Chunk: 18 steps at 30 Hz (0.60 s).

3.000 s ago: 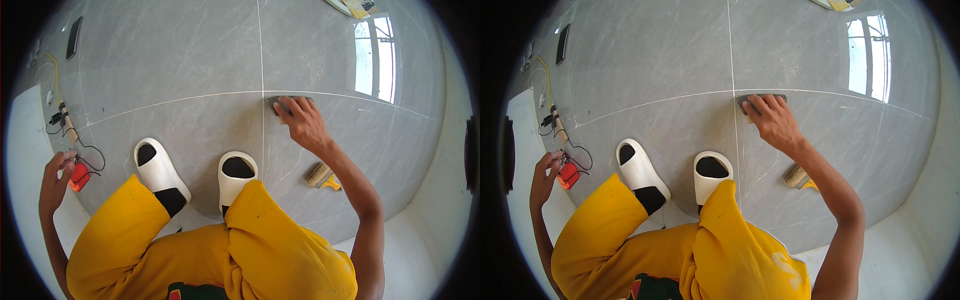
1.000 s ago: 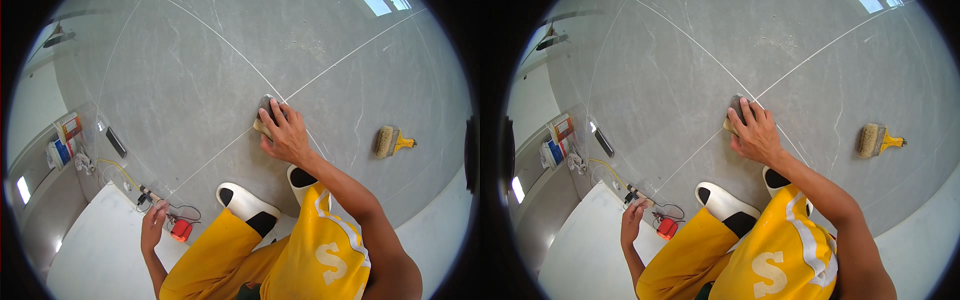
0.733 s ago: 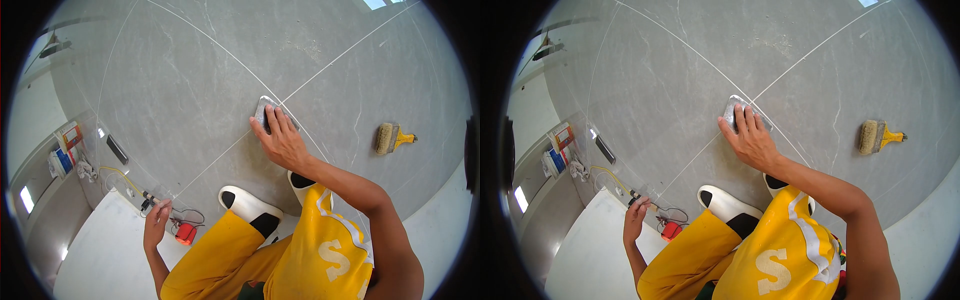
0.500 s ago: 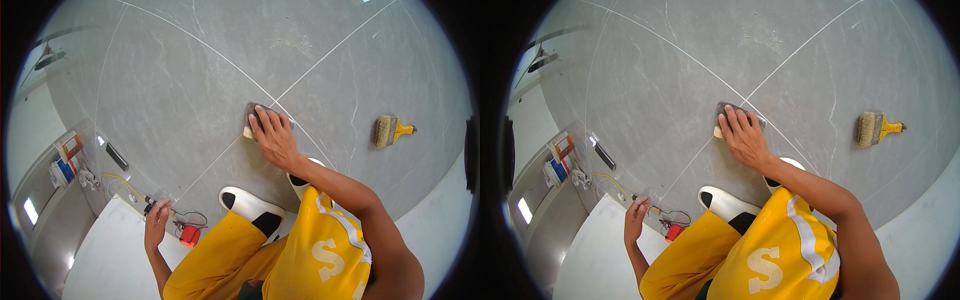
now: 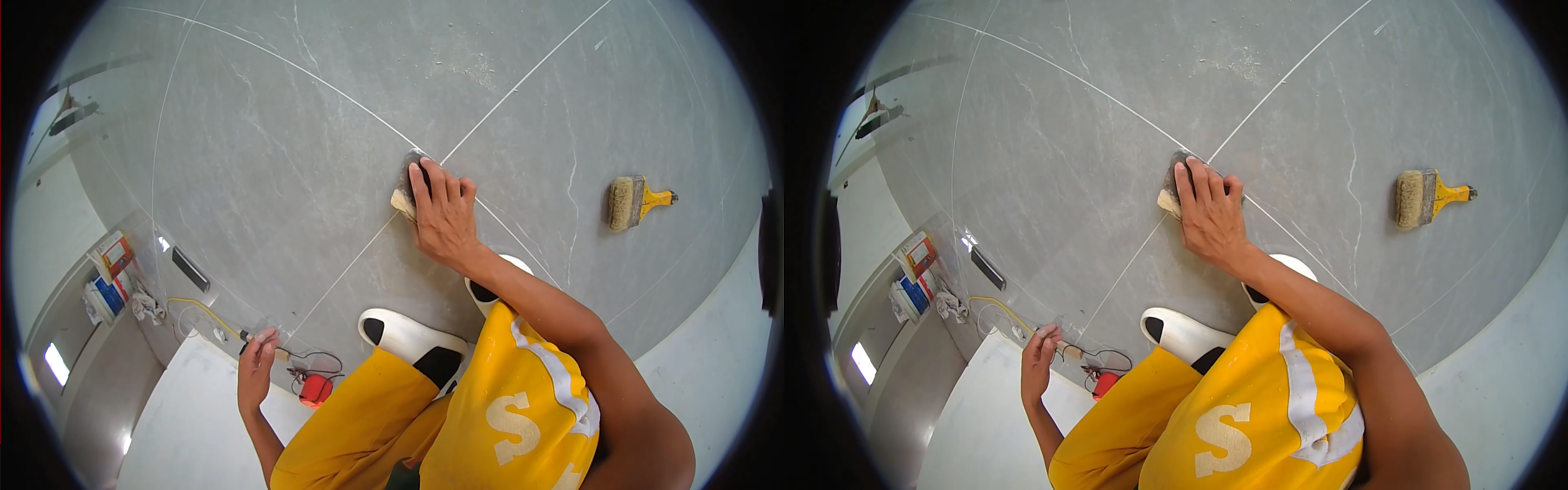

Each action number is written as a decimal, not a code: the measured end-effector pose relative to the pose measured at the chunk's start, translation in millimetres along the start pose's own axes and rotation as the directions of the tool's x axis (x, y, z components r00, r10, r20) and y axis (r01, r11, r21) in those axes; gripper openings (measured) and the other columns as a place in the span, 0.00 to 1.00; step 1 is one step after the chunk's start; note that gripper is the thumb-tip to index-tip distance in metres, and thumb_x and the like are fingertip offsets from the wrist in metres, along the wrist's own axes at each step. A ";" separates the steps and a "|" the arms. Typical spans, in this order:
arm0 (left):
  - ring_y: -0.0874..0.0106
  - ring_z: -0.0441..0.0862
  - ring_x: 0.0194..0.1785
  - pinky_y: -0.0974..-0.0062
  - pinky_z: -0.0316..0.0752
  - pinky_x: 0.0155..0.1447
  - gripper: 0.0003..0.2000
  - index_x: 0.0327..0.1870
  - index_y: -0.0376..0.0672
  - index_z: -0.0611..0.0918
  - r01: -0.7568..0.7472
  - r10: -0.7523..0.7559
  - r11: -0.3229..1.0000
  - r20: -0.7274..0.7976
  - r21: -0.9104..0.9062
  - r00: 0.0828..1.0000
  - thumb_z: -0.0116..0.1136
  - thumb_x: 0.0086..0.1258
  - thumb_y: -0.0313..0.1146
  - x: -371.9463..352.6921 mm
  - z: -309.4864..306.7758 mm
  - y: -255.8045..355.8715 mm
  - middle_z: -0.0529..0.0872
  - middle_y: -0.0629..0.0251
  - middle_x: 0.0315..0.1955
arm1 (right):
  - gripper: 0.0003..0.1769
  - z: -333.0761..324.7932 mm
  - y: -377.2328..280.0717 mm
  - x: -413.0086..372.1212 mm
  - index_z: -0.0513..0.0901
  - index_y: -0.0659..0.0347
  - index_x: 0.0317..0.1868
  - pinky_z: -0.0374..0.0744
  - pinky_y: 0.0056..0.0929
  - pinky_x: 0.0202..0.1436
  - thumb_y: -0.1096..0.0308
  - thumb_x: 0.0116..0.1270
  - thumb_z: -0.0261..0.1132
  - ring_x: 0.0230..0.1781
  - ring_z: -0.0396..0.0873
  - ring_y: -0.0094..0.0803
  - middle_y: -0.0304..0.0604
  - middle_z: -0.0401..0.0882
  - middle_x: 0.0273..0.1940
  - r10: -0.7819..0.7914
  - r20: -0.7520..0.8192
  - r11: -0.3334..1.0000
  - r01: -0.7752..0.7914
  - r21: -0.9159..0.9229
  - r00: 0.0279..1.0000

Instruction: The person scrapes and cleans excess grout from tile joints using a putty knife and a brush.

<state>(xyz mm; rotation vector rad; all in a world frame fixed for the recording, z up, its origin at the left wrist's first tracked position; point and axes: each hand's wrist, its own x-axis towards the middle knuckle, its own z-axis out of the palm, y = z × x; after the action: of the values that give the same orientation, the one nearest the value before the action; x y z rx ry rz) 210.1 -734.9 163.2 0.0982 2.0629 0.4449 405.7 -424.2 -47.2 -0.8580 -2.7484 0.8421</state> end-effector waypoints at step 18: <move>0.66 0.80 0.60 0.70 0.71 0.65 0.23 0.64 0.31 0.75 -0.011 0.011 1.000 -0.026 0.003 1.000 0.52 0.80 0.42 -18.4 -1.6 -11.7 0.83 0.54 0.56 | 0.35 3.1 4.6 11.2 0.66 0.69 0.70 0.61 0.47 0.60 0.67 0.61 0.59 0.66 0.64 0.42 0.54 0.64 0.69 0.015 -0.067 0.997 -0.020 -0.071 0.998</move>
<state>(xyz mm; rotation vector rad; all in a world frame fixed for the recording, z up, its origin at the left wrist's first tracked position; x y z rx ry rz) 219.5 -750.7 174.9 0.1061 2.0896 0.4527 397.7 -416.2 -52.6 -0.9074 -2.7315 0.7087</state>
